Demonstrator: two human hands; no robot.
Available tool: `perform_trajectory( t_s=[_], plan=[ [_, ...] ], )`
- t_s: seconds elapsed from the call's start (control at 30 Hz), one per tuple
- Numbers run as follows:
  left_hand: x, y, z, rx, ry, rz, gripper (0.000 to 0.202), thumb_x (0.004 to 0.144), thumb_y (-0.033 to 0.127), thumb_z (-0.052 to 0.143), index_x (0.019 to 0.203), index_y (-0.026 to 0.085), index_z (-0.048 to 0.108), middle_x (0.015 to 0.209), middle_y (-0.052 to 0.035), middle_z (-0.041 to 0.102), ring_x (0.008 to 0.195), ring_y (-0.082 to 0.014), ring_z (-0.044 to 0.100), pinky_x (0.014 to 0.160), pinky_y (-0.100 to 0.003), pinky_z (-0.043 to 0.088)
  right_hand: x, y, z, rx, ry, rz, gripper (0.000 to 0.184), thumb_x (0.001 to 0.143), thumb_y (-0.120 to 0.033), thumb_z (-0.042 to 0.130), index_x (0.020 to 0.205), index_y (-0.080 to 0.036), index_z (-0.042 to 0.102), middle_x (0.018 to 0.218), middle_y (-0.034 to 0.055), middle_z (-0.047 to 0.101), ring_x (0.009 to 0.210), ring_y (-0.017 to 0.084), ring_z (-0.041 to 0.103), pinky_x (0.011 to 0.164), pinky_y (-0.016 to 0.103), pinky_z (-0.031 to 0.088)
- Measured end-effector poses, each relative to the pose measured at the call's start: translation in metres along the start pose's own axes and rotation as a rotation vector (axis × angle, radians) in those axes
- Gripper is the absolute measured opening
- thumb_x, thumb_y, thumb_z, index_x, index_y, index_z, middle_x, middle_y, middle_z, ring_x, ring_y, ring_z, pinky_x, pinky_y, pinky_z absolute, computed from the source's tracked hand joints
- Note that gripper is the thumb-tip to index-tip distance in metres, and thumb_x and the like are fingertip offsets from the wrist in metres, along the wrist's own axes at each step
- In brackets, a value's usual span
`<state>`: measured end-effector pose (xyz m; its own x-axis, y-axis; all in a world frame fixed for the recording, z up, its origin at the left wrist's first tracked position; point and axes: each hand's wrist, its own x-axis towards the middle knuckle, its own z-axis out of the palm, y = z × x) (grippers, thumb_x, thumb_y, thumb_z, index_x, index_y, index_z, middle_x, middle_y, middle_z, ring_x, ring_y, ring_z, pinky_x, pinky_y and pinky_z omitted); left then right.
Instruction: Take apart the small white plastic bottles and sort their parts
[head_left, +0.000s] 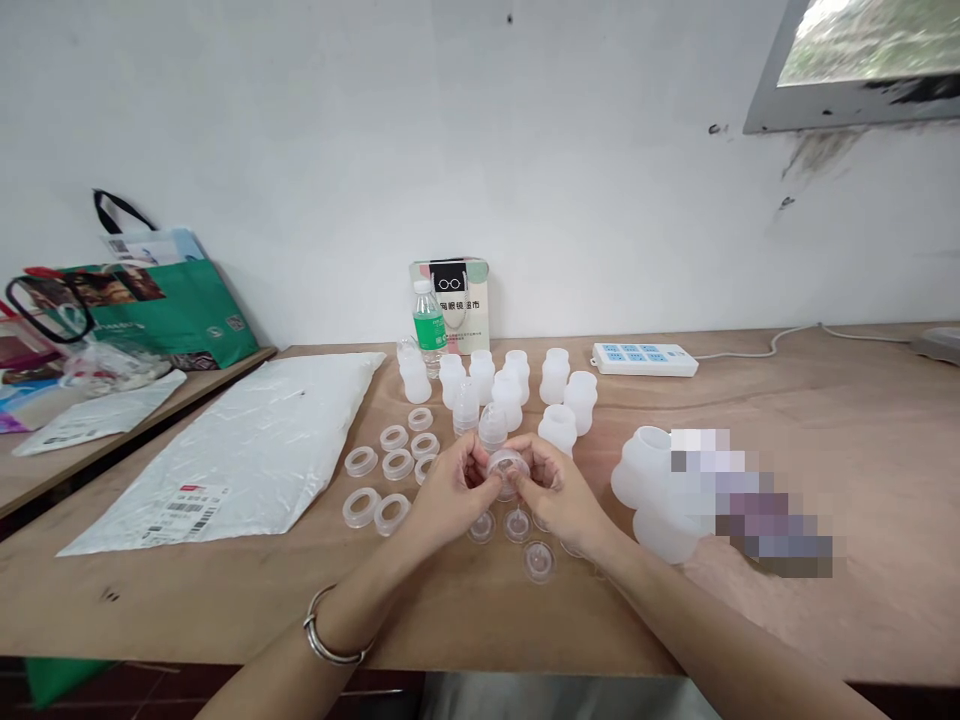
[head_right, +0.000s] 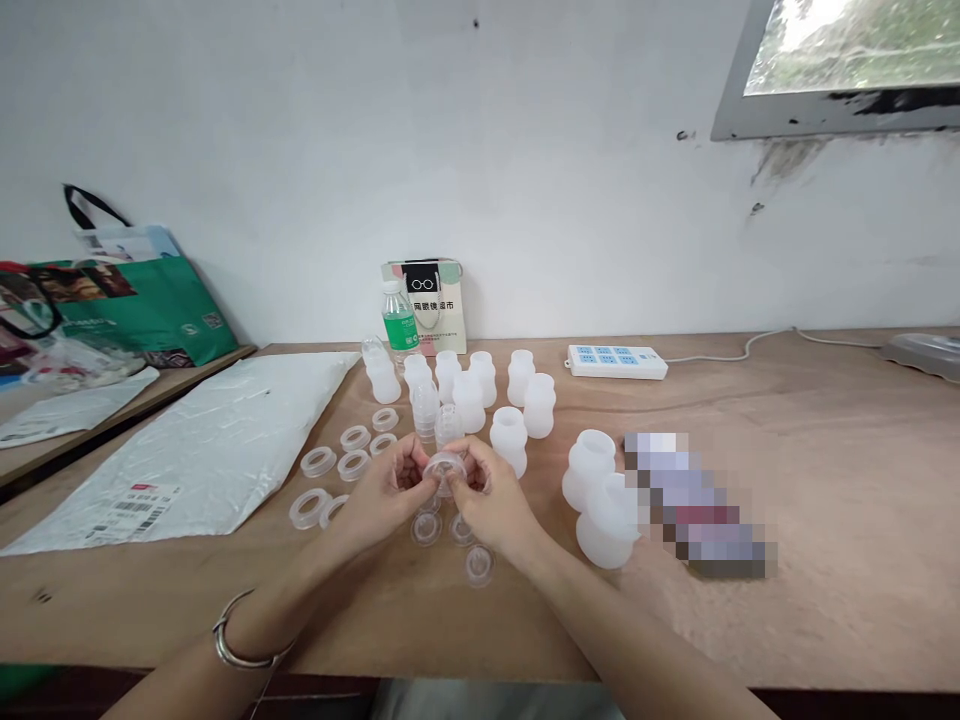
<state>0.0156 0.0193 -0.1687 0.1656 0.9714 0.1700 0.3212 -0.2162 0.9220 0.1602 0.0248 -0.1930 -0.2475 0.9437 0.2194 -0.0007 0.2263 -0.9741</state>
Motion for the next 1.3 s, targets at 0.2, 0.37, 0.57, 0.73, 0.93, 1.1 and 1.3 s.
perform_trajectory(
  t_s=[0.2, 0.37, 0.57, 0.73, 0.93, 1.1, 1.3],
  plan=[
    [0.005, -0.003, -0.009, -0.083, -0.062, -0.06, 0.022, 0.07, 0.032, 0.061, 0.07, 0.019, 0.043, 0.061, 0.0054, 0.051, 0.054, -0.0098, 0.046, 0.05, -0.022, 0.036, 0.001, -0.008, 0.002, 0.191, -0.012, 0.079, 0.03, 0.074, -0.043, 0.065, 0.094, -0.022, 0.059, 0.071, -0.0023, 0.056, 0.063, 0.014, 0.055, 0.063, 0.03, 0.047],
    [0.003, -0.002, -0.01, -0.081, -0.077, -0.055, 0.022, 0.07, 0.029, 0.061, 0.071, 0.019, 0.042, 0.06, 0.0062, 0.05, 0.054, -0.009, 0.045, 0.051, -0.021, 0.034, 0.002, -0.007, 0.003, 0.22, 0.007, 0.062, 0.031, 0.078, -0.048, 0.06, 0.091, -0.02, 0.061, 0.074, -0.0003, 0.059, 0.063, 0.014, 0.054, 0.061, 0.03, 0.048],
    [0.002, -0.003, -0.007, -0.058, -0.1, -0.04, 0.019, 0.073, 0.026, 0.061, 0.075, 0.019, 0.043, 0.063, 0.0067, 0.047, 0.057, -0.0087, 0.045, 0.053, -0.021, 0.034, 0.0, 0.0, 0.005, 0.1, 0.061, -0.04, 0.026, 0.082, -0.047, 0.056, 0.084, -0.021, 0.056, 0.073, -0.0006, 0.056, 0.062, 0.014, 0.05, 0.058, 0.028, 0.045],
    [0.003, -0.004, -0.007, -0.108, -0.156, 0.007, 0.019, 0.079, 0.032, 0.058, 0.079, 0.019, 0.045, 0.071, 0.0046, 0.05, 0.062, -0.0092, 0.048, 0.057, -0.022, 0.038, -0.001, 0.005, 0.004, -0.018, 0.138, -0.077, 0.021, 0.085, -0.043, 0.051, 0.086, -0.022, 0.053, 0.072, -0.0017, 0.053, 0.062, 0.014, 0.047, 0.057, 0.027, 0.041],
    [0.001, 0.0, -0.005, -0.121, -0.135, -0.029, 0.02, 0.074, 0.026, 0.061, 0.074, 0.019, 0.042, 0.064, 0.0066, 0.049, 0.058, -0.0082, 0.047, 0.054, -0.021, 0.037, -0.001, 0.005, 0.003, -0.007, 0.079, -0.071, 0.021, 0.086, -0.041, 0.05, 0.09, -0.022, 0.056, 0.077, 0.0001, 0.057, 0.067, 0.015, 0.051, 0.062, 0.029, 0.044],
    [0.003, 0.0, -0.007, -0.163, -0.103, -0.084, 0.022, 0.07, 0.024, 0.06, 0.073, 0.02, 0.039, 0.059, 0.0079, 0.051, 0.054, -0.0091, 0.051, 0.053, -0.023, 0.04, -0.001, -0.005, 0.002, 0.1, -0.06, -0.027, 0.022, 0.081, -0.04, 0.059, 0.095, -0.023, 0.057, 0.081, 0.0008, 0.06, 0.073, 0.016, 0.058, 0.07, 0.032, 0.048],
    [0.004, -0.001, -0.008, -0.188, -0.125, -0.096, 0.024, 0.07, 0.025, 0.061, 0.073, 0.021, 0.038, 0.061, 0.0083, 0.051, 0.053, -0.0086, 0.053, 0.054, -0.023, 0.041, 0.002, -0.005, -0.001, 0.092, -0.092, 0.072, 0.024, 0.077, -0.034, 0.064, 0.097, -0.023, 0.056, 0.072, -0.0028, 0.055, 0.067, 0.014, 0.056, 0.064, 0.029, 0.045]
  ],
)
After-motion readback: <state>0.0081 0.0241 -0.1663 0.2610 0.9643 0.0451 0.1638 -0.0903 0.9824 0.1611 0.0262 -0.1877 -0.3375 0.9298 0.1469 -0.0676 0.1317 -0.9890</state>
